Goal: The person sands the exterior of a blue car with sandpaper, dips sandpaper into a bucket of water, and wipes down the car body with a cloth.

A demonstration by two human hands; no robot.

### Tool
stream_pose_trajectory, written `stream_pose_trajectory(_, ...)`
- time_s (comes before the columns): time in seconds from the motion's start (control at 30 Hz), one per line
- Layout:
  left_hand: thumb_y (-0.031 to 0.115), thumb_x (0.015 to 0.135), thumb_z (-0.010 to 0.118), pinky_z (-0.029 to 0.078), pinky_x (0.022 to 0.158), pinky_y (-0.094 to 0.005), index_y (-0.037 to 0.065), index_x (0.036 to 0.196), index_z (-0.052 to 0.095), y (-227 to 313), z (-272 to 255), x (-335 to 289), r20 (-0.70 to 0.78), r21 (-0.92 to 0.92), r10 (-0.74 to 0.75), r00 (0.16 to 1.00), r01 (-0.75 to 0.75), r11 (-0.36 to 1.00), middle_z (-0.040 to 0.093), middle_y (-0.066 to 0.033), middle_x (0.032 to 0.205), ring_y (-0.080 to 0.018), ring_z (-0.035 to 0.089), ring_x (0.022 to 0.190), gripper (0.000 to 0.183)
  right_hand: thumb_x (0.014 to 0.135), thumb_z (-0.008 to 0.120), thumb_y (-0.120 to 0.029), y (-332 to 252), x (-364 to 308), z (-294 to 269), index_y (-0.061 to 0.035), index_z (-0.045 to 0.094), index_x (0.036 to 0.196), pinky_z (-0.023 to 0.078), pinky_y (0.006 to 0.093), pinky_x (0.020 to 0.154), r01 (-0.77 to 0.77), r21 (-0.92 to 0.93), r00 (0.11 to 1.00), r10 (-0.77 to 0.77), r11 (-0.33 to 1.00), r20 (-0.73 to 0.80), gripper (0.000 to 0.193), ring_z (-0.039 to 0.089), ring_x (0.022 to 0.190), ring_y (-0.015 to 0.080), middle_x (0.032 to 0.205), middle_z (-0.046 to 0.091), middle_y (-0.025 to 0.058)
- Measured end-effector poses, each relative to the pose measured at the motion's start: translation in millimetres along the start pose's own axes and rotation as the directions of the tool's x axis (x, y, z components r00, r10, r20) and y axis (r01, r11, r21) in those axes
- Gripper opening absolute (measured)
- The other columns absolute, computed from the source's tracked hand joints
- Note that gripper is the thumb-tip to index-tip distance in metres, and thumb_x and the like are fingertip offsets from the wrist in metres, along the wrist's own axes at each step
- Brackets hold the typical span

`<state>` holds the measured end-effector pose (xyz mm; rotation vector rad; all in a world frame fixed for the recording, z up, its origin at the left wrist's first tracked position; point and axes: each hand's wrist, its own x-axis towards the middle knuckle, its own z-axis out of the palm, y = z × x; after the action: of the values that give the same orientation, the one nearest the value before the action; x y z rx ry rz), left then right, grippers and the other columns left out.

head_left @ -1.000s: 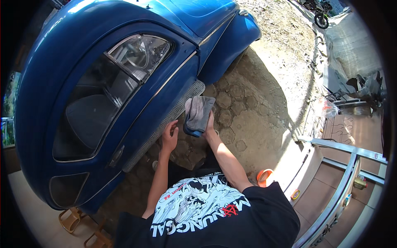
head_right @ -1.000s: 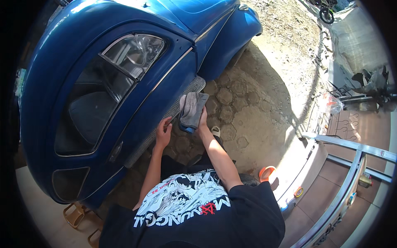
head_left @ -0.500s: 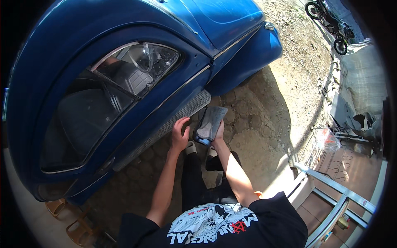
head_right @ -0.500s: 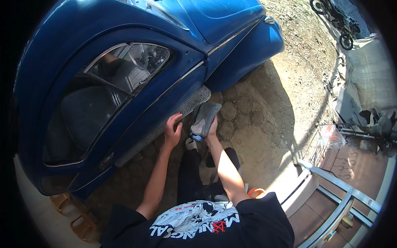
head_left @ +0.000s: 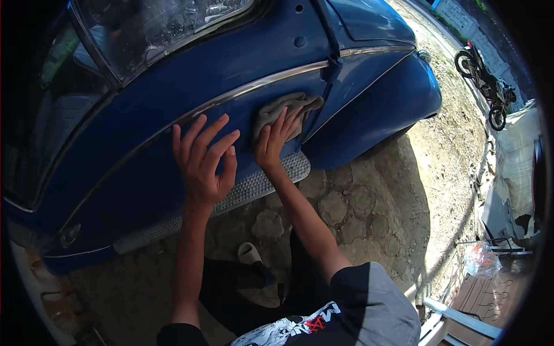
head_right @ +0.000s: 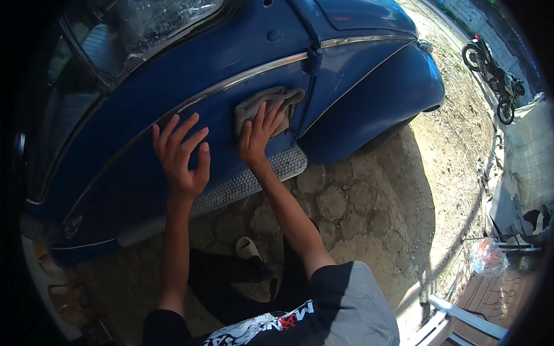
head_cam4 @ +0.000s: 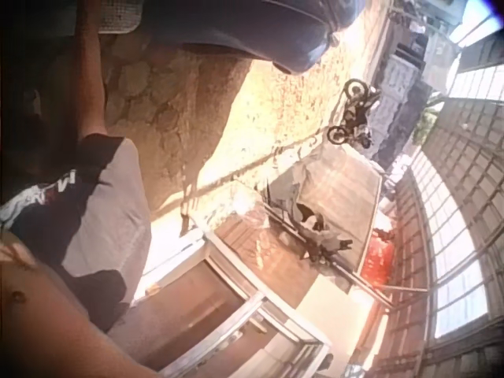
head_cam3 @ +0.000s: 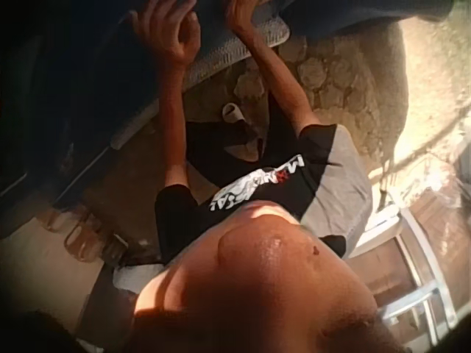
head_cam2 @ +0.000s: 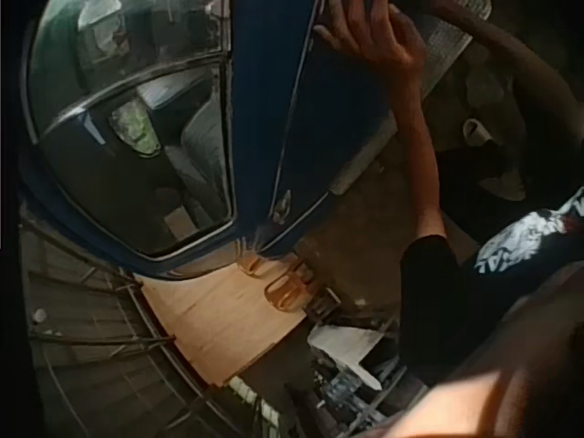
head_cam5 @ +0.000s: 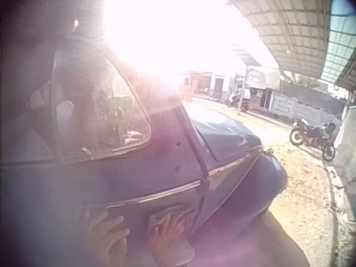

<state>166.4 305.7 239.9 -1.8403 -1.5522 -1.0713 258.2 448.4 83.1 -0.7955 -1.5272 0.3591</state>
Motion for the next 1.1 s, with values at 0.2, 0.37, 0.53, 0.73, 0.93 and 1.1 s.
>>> stream_pose_trajectory(0.2,0.031,0.1,0.061,0.023,0.125,-0.0591,0.021,0.137,0.067,-39,21,-1,-0.19,0.229,0.194,0.962,-0.149,0.962,0.061,-0.0013,0.148,-0.028,0.049,0.144,0.039,0.104,0.053,-0.04,41,-23,-13,-0.0145,0.044,0.159,0.004,0.074,0.12,0.409,-0.145,0.908,-0.387,0.901,0.159,0.061,0.009,0.153,0.0606,0.172,0.015,0.0263)
stream_pose_trajectory(0.37,0.047,0.105,0.05,0.02,0.126,-0.0591,0.018,0.153,0.053,-61,21,10,-0.143,0.311,0.217,0.966,-0.165,0.936,0.049,-0.0044,0.161,-0.0294,0.04,0.151,0.057,0.104,0.047,-0.041,26,72,-16,-0.0036,0.032,0.162,0.006,0.0736,0.12,0.327,-0.213,0.938,-0.343,0.921,-0.045,0.071,0.009,0.153,0.0603,0.169,0.013,0.034)
stream_pose_trajectory(0.53,0.062,0.108,0.033,0.01,0.128,-0.0543,0.016,0.164,0.037,-60,21,10,-0.02,0.416,0.16,0.987,-0.137,0.899,0.032,-0.0038,0.171,-0.0253,0.024,0.16,0.073,0.105,0.045,-0.042,-4,49,-2,0.001,0.033,0.16,0.011,0.0717,0.121,0.195,-0.093,0.964,-0.208,0.976,-0.168,0.07,0.01,0.153,0.0609,0.169,0.015,0.0334)
stream_pose_trajectory(0.73,0.064,0.108,0.029,0.009,0.128,-0.0538,0.019,0.165,0.035,-64,16,9,0.006,0.363,0.18,0.984,-0.17,0.916,0.03,-0.0044,0.172,-0.0259,0.022,0.16,0.073,0.104,0.049,-0.047,0,15,-16,-0.0065,0.044,0.157,0.016,0.0707,0.12,0.508,-0.125,0.862,-0.501,0.852,0.082,0.067,0.015,0.153,0.0587,0.169,0.021,0.0283)
stream_pose_trajectory(0.93,0.073,0.104,0.012,0.006,0.128,-0.0541,0.019,0.166,0.033,-64,16,8,0.049,0.391,0.16,0.986,-0.166,0.905,0.026,-0.0052,0.174,-0.0275,0.019,0.161,0.085,0.098,0.056,-0.045,-16,84,-11,-0.0038,0.037,0.16,0.018,0.0633,0.123,0.186,-0.126,0.95,-0.211,0.974,-0.232,0.077,0.022,0.154,0.0504,0.168,0.026,0.0262)
stream_pose_trajectory(1.1,0.077,0.1,0.004,0.005,0.128,-0.0542,0.021,0.166,0.032,-67,9,8,0.067,0.284,0.188,0.98,-0.199,0.938,0.025,-0.0052,0.174,-0.0274,0.019,0.161,0.091,0.101,0.056,-0.043,-56,29,4,-0.0104,0.05,0.154,0.022,0.0646,0.121,0.559,-0.169,0.825,-0.565,0.812,0.009,0.063,0.027,0.151,0.0523,0.166,0.032,0.0237)
